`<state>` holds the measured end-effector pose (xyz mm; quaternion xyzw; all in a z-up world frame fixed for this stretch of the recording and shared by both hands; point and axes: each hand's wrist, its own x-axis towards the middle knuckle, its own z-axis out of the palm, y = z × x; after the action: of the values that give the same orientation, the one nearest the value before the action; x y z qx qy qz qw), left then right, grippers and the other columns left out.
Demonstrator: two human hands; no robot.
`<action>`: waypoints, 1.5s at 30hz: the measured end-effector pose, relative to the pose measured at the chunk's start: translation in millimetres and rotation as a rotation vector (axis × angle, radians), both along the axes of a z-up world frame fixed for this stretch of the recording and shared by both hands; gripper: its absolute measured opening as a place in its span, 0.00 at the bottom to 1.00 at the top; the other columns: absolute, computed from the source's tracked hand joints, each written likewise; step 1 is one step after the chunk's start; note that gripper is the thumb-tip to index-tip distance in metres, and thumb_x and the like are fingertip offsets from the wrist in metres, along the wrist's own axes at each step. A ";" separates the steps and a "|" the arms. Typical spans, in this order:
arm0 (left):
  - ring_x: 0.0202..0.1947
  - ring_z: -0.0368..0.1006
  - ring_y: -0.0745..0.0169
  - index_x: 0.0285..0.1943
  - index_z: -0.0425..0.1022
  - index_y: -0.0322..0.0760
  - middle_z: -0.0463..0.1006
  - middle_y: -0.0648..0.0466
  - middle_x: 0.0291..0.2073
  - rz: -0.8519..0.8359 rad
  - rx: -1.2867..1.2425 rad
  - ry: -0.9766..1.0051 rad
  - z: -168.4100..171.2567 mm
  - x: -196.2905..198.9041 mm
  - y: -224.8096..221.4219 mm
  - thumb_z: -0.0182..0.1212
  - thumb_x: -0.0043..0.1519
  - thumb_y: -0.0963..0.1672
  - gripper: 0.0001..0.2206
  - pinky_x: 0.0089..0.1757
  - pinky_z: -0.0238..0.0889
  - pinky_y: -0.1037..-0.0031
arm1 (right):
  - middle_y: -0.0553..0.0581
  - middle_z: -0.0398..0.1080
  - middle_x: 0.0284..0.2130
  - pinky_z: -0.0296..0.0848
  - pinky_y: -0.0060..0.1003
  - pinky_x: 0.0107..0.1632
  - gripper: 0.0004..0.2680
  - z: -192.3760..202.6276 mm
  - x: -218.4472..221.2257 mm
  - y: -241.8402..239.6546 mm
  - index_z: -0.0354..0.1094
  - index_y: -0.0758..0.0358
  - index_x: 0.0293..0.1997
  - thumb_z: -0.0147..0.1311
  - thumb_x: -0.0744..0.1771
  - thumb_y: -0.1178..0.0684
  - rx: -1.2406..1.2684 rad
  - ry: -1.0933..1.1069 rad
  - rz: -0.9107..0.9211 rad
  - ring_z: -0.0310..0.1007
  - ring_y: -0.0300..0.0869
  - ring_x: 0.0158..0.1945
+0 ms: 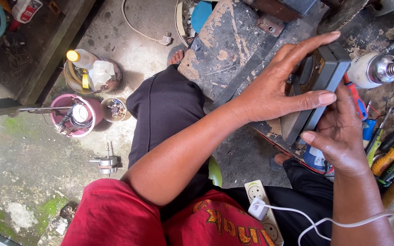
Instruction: Troubleshooting an electronic circuit board using a multimeter and reassembling the device housing.
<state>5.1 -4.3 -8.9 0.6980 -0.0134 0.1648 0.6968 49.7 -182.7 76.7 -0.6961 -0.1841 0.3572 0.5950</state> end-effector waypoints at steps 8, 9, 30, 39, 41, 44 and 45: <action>0.71 0.74 0.53 0.82 0.46 0.82 0.66 0.58 0.71 0.012 -0.036 -0.006 1.0 -0.8 2.1 0.64 0.70 0.61 0.34 0.69 0.74 0.60 | 0.68 0.54 0.70 0.59 0.50 0.74 0.39 -6.2 0.9 -4.0 0.40 0.64 0.77 0.50 0.55 0.68 0.010 0.025 0.016 0.57 0.54 0.73; 0.70 0.75 0.53 0.82 0.47 0.82 0.66 0.58 0.70 0.005 -0.056 -0.014 1.2 -1.0 2.3 0.65 0.71 0.60 0.34 0.69 0.74 0.59 | 0.68 0.54 0.69 0.60 0.49 0.74 0.39 -5.1 0.6 -3.7 0.41 0.65 0.77 0.50 0.55 0.68 0.004 0.027 0.012 0.57 0.54 0.72; 0.69 0.73 0.47 0.80 0.50 0.76 0.64 0.54 0.66 -0.043 -0.082 -0.065 3.8 -3.9 8.3 0.67 0.70 0.57 0.33 0.71 0.73 0.53 | 0.66 0.58 0.67 0.62 0.46 0.70 0.41 -3.1 0.0 -7.3 0.41 0.62 0.78 0.51 0.54 0.72 -0.081 0.083 0.040 0.61 0.53 0.69; 0.63 0.76 0.53 0.78 0.51 0.72 0.68 0.56 0.66 -0.016 -0.276 -0.074 3.3 -1.7 4.8 0.69 0.69 0.52 0.32 0.63 0.76 0.56 | 0.67 0.51 0.74 0.57 0.48 0.72 0.38 -1.8 -1.9 -6.4 0.41 0.65 0.78 0.53 0.56 0.67 -0.058 0.006 0.084 0.55 0.54 0.74; 0.62 0.76 0.51 0.78 0.51 0.71 0.68 0.54 0.65 -0.039 -0.301 -0.061 7.3 -4.2 7.0 0.68 0.69 0.53 0.32 0.61 0.76 0.56 | 0.68 0.52 0.73 0.58 0.48 0.71 0.39 3.0 -2.4 -3.3 0.41 0.65 0.78 0.53 0.56 0.69 -0.052 0.020 0.076 0.56 0.54 0.73; 0.67 0.73 0.44 0.79 0.51 0.70 0.65 0.52 0.69 -0.077 -0.323 -0.040 7.8 -2.0 8.7 0.61 0.72 0.56 0.29 0.65 0.72 0.50 | 0.69 0.56 0.69 0.62 0.46 0.70 0.41 2.6 -4.7 -1.4 0.40 0.65 0.78 0.56 0.55 0.72 -0.041 -0.028 0.067 0.60 0.53 0.70; 0.73 0.70 0.38 0.81 0.51 0.69 0.62 0.50 0.75 -0.091 -0.320 -0.032 6.9 -0.8 9.1 0.56 0.74 0.59 0.27 0.70 0.69 0.44 | 0.70 0.59 0.66 0.64 0.45 0.69 0.42 1.1 -6.2 -1.0 0.40 0.65 0.79 0.57 0.55 0.73 -0.037 -0.090 0.067 0.62 0.52 0.67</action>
<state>4.3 4.7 -2.0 0.5739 -0.0294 0.1442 0.8056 43.6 -183.7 77.8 -0.7157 -0.2275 0.3485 0.5609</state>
